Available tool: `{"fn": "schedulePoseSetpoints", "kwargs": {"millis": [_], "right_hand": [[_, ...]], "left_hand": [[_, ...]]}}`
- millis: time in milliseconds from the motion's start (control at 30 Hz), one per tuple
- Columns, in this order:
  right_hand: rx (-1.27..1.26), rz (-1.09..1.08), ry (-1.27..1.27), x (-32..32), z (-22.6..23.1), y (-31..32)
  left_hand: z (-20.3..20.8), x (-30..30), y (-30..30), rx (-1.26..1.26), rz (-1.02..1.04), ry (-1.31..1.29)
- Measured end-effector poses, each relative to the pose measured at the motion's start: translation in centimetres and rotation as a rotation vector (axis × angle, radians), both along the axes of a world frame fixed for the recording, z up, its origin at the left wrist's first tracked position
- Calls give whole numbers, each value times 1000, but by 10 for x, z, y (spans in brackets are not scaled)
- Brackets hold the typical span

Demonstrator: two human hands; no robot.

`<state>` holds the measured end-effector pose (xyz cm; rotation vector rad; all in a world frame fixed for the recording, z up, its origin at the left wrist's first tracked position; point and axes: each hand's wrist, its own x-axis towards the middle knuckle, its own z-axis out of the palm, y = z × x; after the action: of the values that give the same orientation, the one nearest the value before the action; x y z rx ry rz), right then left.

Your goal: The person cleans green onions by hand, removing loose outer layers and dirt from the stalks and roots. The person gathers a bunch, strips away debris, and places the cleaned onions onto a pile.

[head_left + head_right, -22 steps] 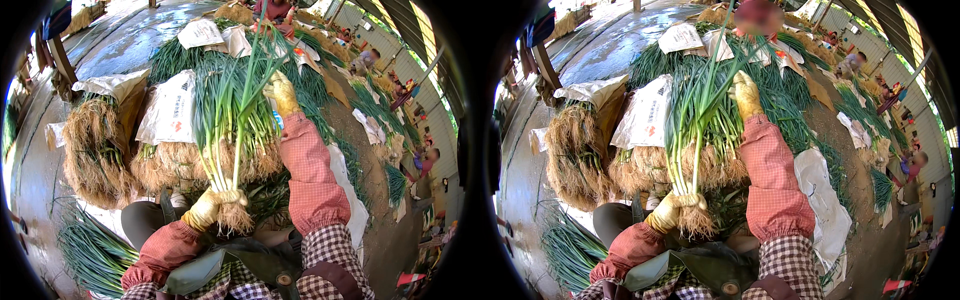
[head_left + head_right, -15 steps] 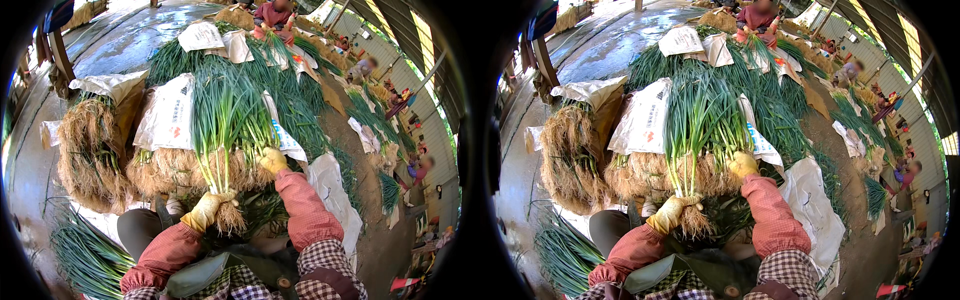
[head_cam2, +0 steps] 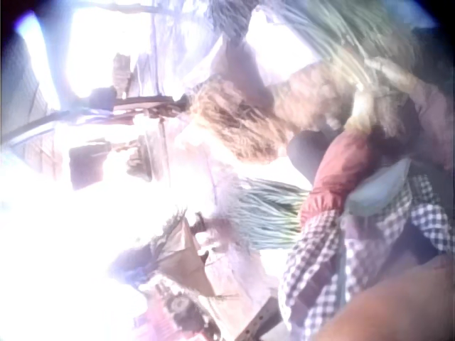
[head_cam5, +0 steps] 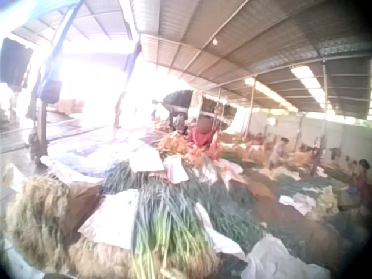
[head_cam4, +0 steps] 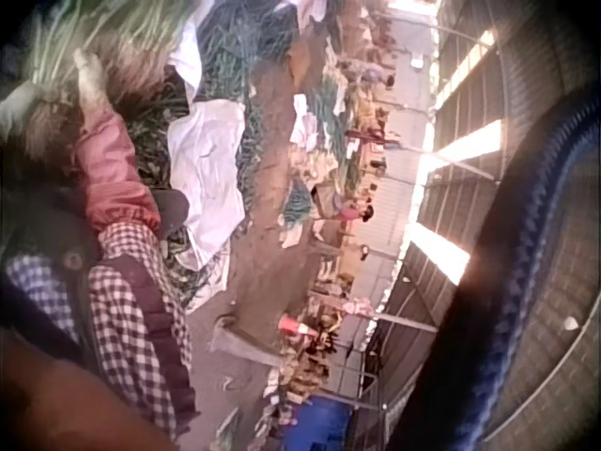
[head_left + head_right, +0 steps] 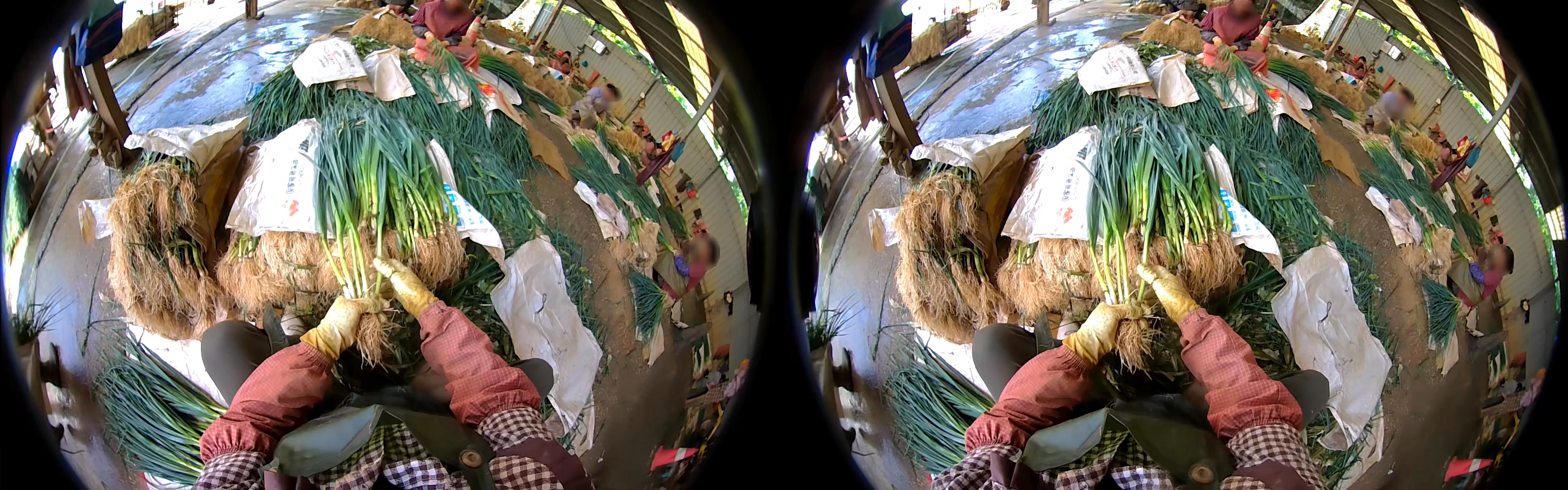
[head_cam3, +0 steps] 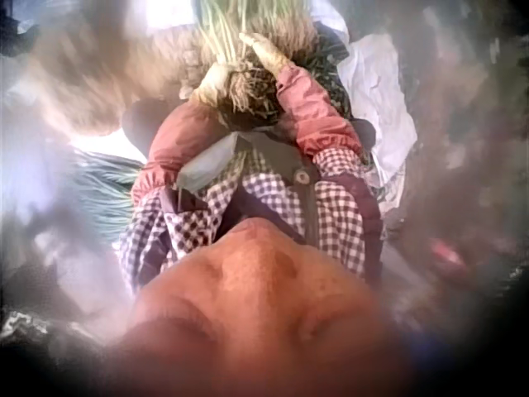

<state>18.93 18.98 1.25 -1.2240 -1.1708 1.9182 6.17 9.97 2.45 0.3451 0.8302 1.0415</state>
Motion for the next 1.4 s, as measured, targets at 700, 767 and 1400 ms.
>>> {"fn": "schedulePoseSetpoints", "kwargs": {"millis": [700,767,1400], "right_hand": [[800,581,-762,141,5,-50],[138,185,-231,83,22,-34],[680,473,-651,28,-5,-11]], "left_hand": [[-9,-10,6,7,-9,-249],[-5,-14,5,15,-14,-289],[41,-45,12,194,444,21]]}}
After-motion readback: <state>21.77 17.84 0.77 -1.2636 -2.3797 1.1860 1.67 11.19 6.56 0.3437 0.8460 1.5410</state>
